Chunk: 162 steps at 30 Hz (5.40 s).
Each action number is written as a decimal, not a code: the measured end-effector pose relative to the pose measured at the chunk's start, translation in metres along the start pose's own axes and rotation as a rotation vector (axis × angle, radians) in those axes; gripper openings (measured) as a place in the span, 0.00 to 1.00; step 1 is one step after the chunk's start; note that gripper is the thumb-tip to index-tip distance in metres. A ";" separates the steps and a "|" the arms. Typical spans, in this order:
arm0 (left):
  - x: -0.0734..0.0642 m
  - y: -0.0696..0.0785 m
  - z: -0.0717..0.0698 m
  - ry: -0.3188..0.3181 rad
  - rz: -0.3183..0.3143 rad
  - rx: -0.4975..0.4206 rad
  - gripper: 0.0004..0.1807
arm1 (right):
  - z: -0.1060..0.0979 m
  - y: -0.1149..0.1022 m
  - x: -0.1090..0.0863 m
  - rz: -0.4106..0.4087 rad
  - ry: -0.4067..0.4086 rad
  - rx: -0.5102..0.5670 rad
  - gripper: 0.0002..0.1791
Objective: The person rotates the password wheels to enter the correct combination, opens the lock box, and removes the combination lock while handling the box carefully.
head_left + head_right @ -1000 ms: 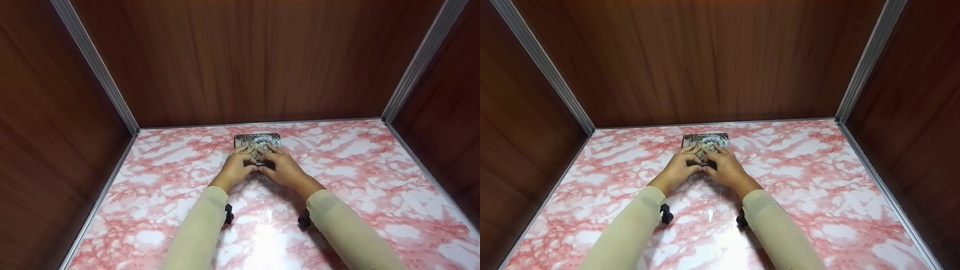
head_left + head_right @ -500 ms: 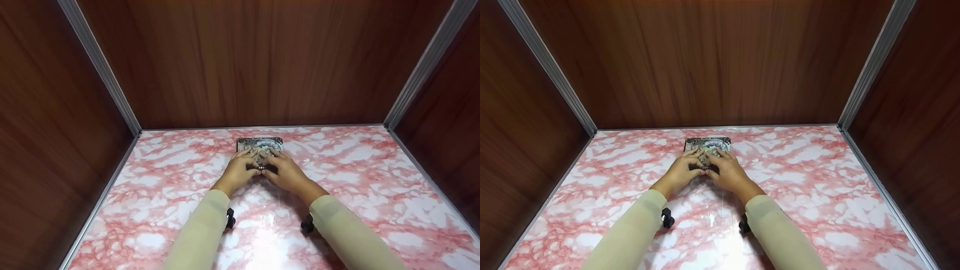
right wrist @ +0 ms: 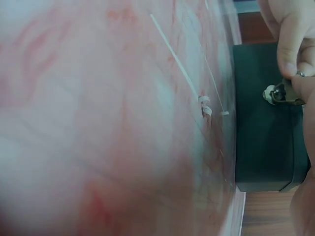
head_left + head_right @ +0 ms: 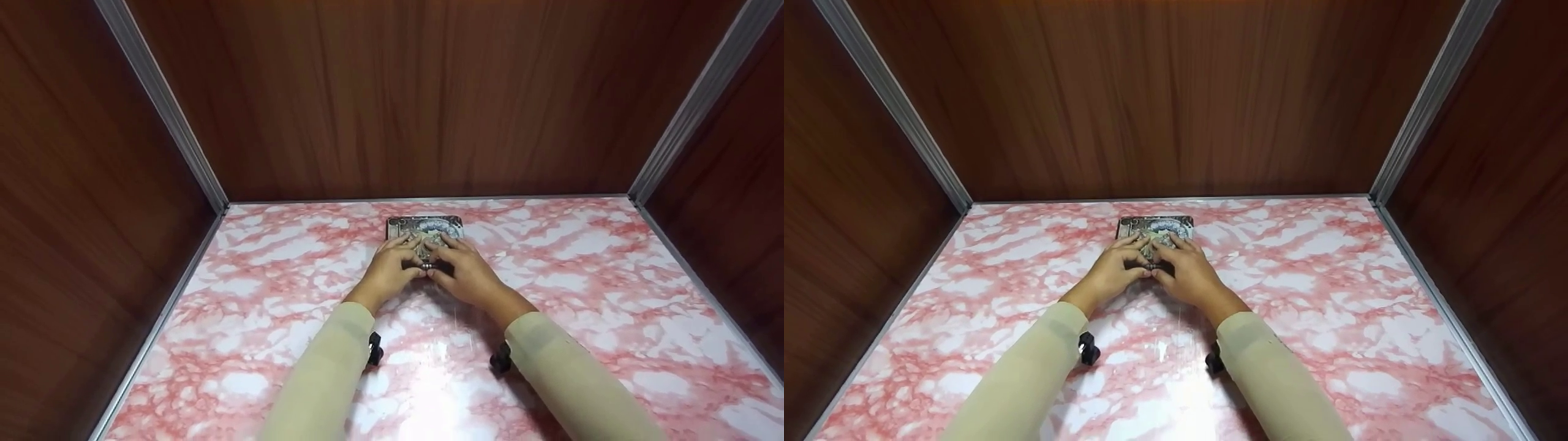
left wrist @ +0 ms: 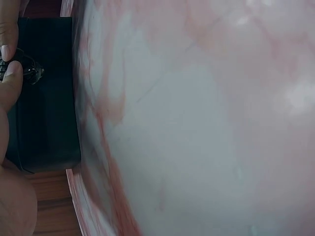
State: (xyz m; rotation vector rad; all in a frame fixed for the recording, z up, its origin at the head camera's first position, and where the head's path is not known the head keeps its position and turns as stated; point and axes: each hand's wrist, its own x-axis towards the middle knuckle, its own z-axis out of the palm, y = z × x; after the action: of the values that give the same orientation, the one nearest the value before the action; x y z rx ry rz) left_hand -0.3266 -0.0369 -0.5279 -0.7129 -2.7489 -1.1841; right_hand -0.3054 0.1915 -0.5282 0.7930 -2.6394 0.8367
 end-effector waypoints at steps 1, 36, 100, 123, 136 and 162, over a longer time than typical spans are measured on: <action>0.000 0.000 0.000 0.000 0.006 0.002 0.05 | 0.000 0.000 0.000 0.001 -0.003 0.002 0.12; 0.002 -0.006 0.003 0.001 0.022 0.004 0.06 | -0.001 0.001 0.001 0.003 -0.004 -0.007 0.20; 0.000 -0.005 0.003 0.018 0.044 -0.004 0.06 | 0.004 0.002 -0.001 -0.031 0.028 -0.019 0.34; -0.001 -0.006 0.002 0.014 0.061 0.007 0.06 | 0.002 0.000 0.001 -0.013 -0.006 -0.033 0.28; 0.000 -0.005 0.003 0.016 0.024 0.001 0.06 | 0.003 0.001 0.000 -0.024 0.006 -0.037 0.27; -0.001 -0.007 0.001 0.017 0.036 -0.011 0.07 | 0.003 0.001 0.000 -0.051 -0.012 -0.030 0.26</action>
State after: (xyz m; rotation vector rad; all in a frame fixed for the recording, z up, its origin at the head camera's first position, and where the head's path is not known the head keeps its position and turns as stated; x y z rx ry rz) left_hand -0.3289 -0.0409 -0.5339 -0.7466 -2.7056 -1.1934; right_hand -0.3061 0.1907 -0.5311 0.8569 -2.6242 0.7798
